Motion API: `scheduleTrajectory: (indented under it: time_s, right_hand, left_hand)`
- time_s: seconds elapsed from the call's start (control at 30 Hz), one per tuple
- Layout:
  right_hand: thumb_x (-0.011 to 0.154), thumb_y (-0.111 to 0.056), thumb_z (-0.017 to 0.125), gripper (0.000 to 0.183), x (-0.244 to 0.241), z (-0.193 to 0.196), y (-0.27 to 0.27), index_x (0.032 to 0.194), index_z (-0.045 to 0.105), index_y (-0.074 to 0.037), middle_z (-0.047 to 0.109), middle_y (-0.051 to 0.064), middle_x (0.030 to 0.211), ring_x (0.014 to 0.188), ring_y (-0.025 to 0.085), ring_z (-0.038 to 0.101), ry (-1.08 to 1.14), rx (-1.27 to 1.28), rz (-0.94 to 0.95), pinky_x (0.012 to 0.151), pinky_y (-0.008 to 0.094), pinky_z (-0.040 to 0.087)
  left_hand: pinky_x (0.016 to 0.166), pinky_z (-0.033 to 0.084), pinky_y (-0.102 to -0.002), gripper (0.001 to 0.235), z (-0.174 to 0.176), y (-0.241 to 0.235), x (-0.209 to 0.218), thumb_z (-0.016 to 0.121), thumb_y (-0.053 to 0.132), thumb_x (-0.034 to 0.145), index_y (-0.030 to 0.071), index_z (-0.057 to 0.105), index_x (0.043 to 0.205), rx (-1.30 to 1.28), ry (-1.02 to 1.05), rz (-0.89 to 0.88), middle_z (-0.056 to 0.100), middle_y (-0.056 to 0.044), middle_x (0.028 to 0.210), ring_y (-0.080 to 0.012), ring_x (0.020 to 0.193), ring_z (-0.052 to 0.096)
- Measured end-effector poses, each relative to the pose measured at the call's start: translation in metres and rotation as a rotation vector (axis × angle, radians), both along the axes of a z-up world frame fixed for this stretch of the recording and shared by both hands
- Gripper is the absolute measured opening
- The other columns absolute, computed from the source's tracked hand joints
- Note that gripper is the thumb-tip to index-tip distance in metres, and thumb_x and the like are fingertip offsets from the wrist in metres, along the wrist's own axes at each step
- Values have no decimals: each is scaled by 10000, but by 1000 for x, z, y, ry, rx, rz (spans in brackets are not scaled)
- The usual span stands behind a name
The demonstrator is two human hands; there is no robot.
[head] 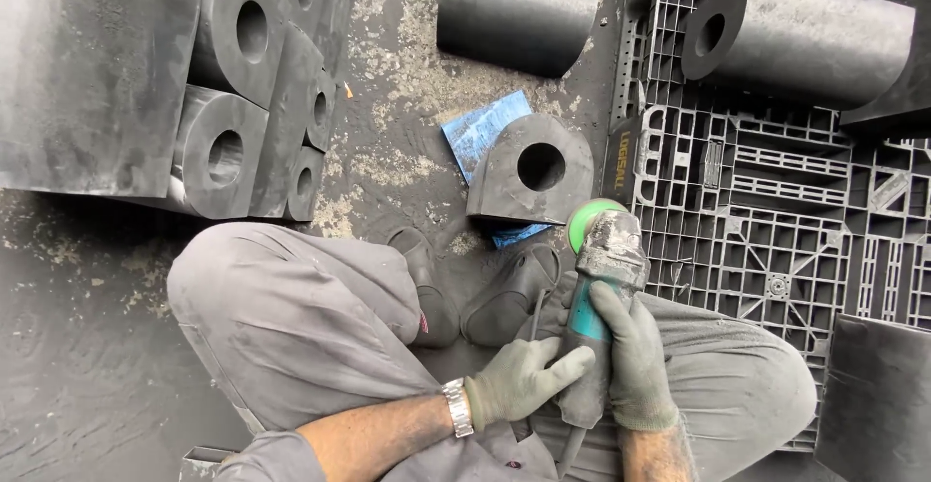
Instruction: Smoothing and shaping large industrial rubber components using a handheld angle grinder.
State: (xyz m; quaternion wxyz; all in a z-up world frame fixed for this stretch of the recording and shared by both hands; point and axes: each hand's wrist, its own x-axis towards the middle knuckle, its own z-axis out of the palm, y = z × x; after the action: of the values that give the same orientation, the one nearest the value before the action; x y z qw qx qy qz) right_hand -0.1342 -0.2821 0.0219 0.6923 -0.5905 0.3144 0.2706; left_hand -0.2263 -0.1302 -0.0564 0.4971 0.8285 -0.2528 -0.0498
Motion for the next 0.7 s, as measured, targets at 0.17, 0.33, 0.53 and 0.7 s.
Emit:
scheduleTrajectory:
  time_s: [0.17, 0.33, 0.53, 0.7]
  right_hand:
    - [976, -269, 607, 312, 5, 7, 16, 1093, 656, 15, 708, 111, 890, 744, 185, 677, -16, -7, 82, 662, 322, 569]
    - [971, -273, 601, 344, 7, 20, 26, 1159, 651, 12, 698, 92, 940, 799, 175, 683, -4, -68, 76, 704, 325, 571]
    - [962, -275, 597, 346, 6, 17, 21, 1165, 632, 2, 698, 142, 911, 774, 218, 693, 21, -49, -1, 673, 347, 581]
    - [941, -246, 622, 341, 11, 27, 36, 1156, 637, 19, 709, 124, 923, 780, 198, 691, 42, -59, 99, 689, 324, 583]
  left_hand:
    - [559, 542, -407, 255, 2, -8, -10, 499, 252, 1128, 196, 571, 1366, -132, 175, 108, 657, -134, 877, -313, 719, 683]
    - [565, 552, -411, 210, 11, -8, -5, 501, 284, 1123, 170, 622, 1251, -232, 348, 125, 662, -148, 869, -333, 703, 684]
    - [560, 551, -414, 241, 10, -10, -7, 490, 248, 1122, 166, 608, 1316, -207, 153, 127, 667, -180, 931, -335, 721, 681]
    - [631, 581, -401, 289, 34, -1, -1, 529, 366, 1122, 101, 644, 1138, -356, 678, 225, 705, -180, 825, -310, 753, 739]
